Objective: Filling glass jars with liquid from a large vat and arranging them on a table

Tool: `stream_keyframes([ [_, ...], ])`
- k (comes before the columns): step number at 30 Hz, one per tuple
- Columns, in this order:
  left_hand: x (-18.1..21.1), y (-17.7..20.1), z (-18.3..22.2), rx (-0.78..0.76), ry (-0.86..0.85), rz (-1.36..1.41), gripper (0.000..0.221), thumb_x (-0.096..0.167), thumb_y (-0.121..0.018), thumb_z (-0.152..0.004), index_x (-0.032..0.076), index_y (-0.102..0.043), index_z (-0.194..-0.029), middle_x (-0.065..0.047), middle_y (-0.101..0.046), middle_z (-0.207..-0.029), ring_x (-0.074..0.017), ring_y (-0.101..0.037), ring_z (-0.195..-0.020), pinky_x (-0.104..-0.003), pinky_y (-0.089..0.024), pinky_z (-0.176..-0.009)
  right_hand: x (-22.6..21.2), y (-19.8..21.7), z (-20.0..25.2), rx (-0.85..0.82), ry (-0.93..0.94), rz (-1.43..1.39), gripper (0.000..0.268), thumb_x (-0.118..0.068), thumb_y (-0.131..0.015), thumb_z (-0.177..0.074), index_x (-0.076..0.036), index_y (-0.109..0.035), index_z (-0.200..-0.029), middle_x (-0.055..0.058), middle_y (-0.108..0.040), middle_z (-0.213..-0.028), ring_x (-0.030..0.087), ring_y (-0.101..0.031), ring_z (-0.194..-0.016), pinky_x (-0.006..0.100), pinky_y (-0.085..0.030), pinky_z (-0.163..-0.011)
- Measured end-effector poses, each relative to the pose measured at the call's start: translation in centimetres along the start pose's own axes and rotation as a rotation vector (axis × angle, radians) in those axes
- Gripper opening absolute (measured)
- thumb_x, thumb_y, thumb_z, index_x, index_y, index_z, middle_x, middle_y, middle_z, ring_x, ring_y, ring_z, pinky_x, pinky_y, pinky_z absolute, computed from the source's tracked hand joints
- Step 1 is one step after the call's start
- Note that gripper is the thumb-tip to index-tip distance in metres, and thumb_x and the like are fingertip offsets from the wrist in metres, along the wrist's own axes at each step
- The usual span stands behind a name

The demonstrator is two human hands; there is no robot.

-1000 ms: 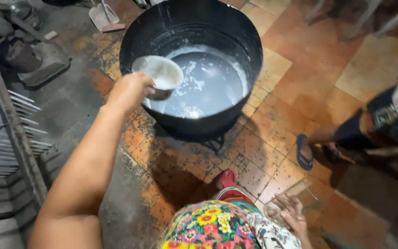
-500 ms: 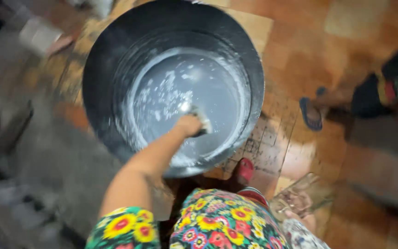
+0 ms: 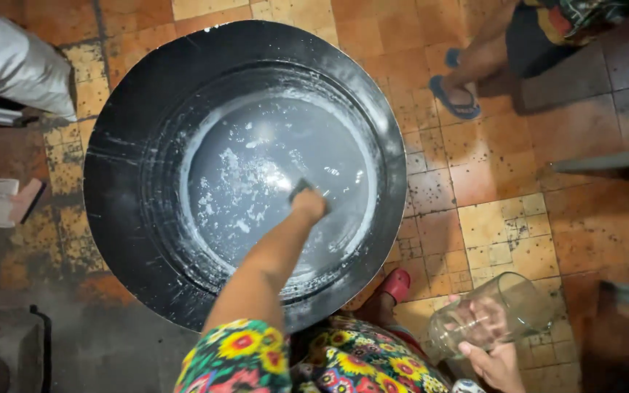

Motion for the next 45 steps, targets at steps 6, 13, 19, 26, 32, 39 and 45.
stream_keyframes([
  [6, -6.9, 0.1, 13.3, -0.290, 0.062, -0.007, 0.041, 0.037, -0.050, -0.096, 0.016, -0.077, -0.118, -0.009, -0.070, -0.128, -0.0320, -0.057, -0.128, -0.043, -0.052, -0.096, 0.4, -0.3, 1.2, 0.009, 0.027, 0.178, 0.081, 0.006, -0.070, -0.070, -0.011, -0.039, -0.143, 0.032, -0.056, -0.147, 0.041, -0.070, -0.111, 0.048, -0.060, -0.093],
  [13, -8.9, 4.0, 19.1, -0.340, 0.144, -0.083, 0.029, 0.007, -0.056, -0.098, 0.005, -0.068, -0.125, -0.017, -0.070, -0.127, -0.0317, -0.071, -0.113, -0.047, -0.060, -0.095, -1.0, -1.6, 3.0, 0.036, -0.021, 0.193, 0.083, 0.004, -0.070, -0.071, -0.016, -0.039, -0.145, 0.028, -0.055, -0.147, 0.039, -0.065, -0.119, 0.042, -0.062, -0.080],
  [19, -7.6, 0.7, 12.5, -0.146, 0.060, -0.013, 0.033, 0.013, -0.048, -0.099, 0.006, -0.073, -0.120, -0.016, -0.072, -0.124, -0.0361, -0.067, -0.116, -0.048, -0.057, -0.098, -0.5, -1.1, 3.8, 0.053, -0.057, 0.231, 0.083, 0.006, -0.067, -0.072, -0.018, -0.041, -0.148, 0.026, -0.055, -0.151, 0.041, -0.059, -0.133, 0.060, -0.059, -0.099],
  [26, -4.9, -2.6, 5.3, -0.161, 0.201, -0.047, 0.052, 0.033, -0.062, -0.095, 0.001, -0.061, -0.136, -0.011, -0.065, -0.132, -0.0320, -0.055, -0.128, -0.059, -0.057, -0.082, -1.6, -4.7, 5.7, 0.140, 0.029, 0.083, 0.078, 0.008, -0.063, -0.071, -0.007, -0.042, -0.145, 0.034, -0.053, -0.148, 0.044, -0.054, -0.137, 0.057, -0.050, -0.106],
  [32, -4.3, -3.2, 4.9, -0.144, 0.030, -0.271, 0.034, 0.019, -0.048, -0.103, 0.017, -0.072, -0.128, -0.006, -0.067, -0.127, -0.0316, -0.060, -0.119, -0.046, -0.059, -0.079, 0.5, -0.3, 6.4, -0.006, 0.124, 0.143, 0.078, 0.007, -0.065, -0.073, 0.001, -0.042, -0.148, 0.034, -0.049, -0.151, 0.045, -0.054, -0.138, 0.055, -0.057, -0.101],
  [39, -6.6, -7.5, 3.9, 0.060, -0.016, -0.089, 0.035, 0.004, -0.049, -0.094, 0.015, -0.081, -0.104, -0.009, -0.076, -0.109, -0.0336, -0.070, -0.107, -0.044, -0.062, -0.079, 2.6, 3.3, 6.7, -0.172, 0.179, 0.165, 0.082, 0.008, -0.068, -0.079, -0.007, -0.037, -0.153, 0.037, -0.037, -0.158, 0.046, -0.047, -0.143, 0.051, -0.056, -0.102],
  [45, -9.3, -5.9, 7.9, 0.160, 0.113, 0.546, 0.026, 0.029, -0.053, -0.092, 0.012, -0.071, -0.101, -0.021, -0.069, -0.115, -0.0418, -0.065, -0.110, -0.049, -0.051, -0.092, 1.0, 0.5, 6.9, 0.137, -0.092, 0.638, 0.057, -0.008, -0.073, -0.073, -0.007, -0.066, -0.130, 0.015, -0.081, -0.120, 0.009, -0.044, -0.029, 0.023, -0.034, -0.023],
])
Point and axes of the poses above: each hand's wrist, its own z-axis away from the middle knuckle, its own y-axis out of the back of the hand, x = y × z, the point moved 1 cm from there along -z, towards the middle knuckle
